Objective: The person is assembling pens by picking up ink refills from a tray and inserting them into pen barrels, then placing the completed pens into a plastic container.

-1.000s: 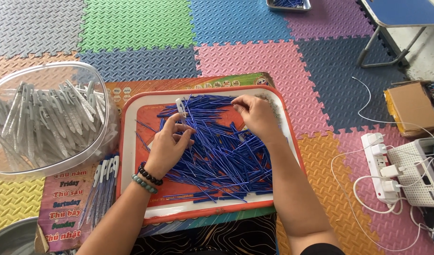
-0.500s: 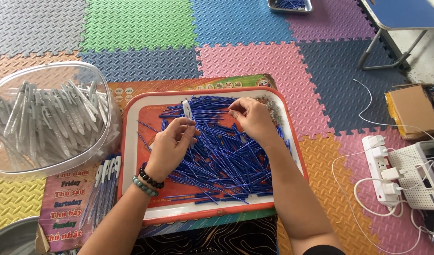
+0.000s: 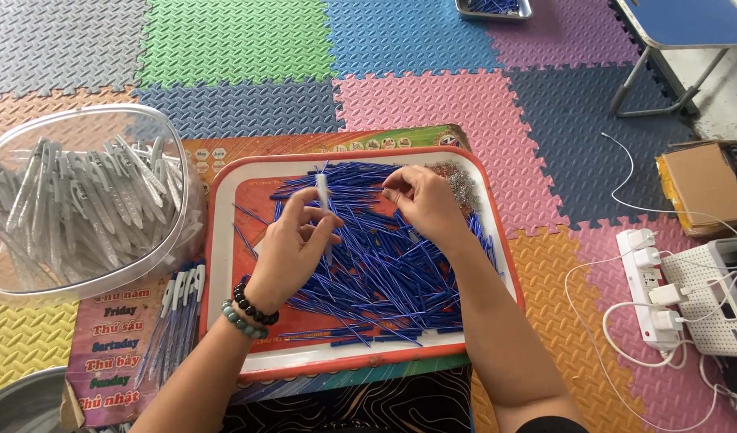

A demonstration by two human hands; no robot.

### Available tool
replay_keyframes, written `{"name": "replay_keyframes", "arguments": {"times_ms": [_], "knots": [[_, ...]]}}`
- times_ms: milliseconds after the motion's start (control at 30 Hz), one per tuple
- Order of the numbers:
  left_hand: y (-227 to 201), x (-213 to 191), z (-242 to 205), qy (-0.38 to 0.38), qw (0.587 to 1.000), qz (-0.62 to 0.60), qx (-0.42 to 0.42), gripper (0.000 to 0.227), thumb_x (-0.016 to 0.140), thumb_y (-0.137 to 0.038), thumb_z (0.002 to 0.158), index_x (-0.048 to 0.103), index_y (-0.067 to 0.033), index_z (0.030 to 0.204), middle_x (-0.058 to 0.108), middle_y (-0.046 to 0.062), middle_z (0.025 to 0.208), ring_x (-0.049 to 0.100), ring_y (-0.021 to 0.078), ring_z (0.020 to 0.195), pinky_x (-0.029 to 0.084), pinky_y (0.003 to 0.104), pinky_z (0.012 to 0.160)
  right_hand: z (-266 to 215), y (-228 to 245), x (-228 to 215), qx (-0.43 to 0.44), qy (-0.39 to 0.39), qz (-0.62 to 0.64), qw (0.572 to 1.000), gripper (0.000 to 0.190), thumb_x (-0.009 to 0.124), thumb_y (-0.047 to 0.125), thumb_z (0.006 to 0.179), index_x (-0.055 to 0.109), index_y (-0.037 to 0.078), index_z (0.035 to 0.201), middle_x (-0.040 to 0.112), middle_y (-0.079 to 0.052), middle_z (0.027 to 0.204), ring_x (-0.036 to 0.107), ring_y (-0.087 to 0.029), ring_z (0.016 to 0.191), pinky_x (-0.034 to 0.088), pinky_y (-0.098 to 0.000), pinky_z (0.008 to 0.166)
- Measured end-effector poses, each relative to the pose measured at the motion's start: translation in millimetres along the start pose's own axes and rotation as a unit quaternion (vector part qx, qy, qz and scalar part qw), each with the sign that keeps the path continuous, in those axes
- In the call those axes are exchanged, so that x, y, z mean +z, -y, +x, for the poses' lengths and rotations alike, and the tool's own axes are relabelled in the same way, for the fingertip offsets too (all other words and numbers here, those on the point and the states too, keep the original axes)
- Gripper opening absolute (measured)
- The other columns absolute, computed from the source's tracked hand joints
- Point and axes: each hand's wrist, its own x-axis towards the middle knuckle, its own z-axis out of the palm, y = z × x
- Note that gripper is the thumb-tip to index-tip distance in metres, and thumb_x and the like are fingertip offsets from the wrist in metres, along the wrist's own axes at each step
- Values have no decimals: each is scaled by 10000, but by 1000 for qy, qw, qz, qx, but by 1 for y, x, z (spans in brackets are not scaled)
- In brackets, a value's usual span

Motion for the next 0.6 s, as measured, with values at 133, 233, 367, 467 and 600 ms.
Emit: {"name": "replay_keyframes", "arguments": {"times_ms": [133,233,367,467,600], "knots": [[-2,7,-2,28,999,-33,-21,377,651,-213,1108,646,-62,1454,869,155,1046,881,275,839,714,381,667,0,18,-1,56,-7,80,995,133,888,329,1001,850,238,1091,830,-14,925,811,-177,943,652,-314,855],[-4,13,-4,57,998,-3,-25,403,707,-175,1069,702,-107,1466,877,147,1112,897,289,836,721,382,612,-1,31,0,73,-42,315,945,164,874,104,1018,806,37,1151,821,-123,858,793,-167,762,702,-292,718],[4,21,-6,81,989,-111,-51,603,655,-44,1056,528,-57,1646,843,190,1147,884,314,851,745,410,679,-2,28,8,99,-55,441,890,194,834,54,1042,755,-31,1197,819,-173,964,833,-218,853,740,-345,725],[22,25,-4,80,979,-176,-69,568,658,-37,1065,566,-56,1625,839,190,1167,877,296,853,753,404,678,-2,29,12,95,-61,448,887,199,834,57,1042,748,-38,1195,824,-172,977,837,-222,848,743,-346,735],[27,24,-9,91,976,-184,-72,542,675,-38,1067,607,-26,1604,823,207,1197,868,252,848,756,370,688,-5,40,14,79,-65,436,894,181,859,39,1018,758,-38,1147,820,-181,921,835,-221,794,725,-309,690]]}}
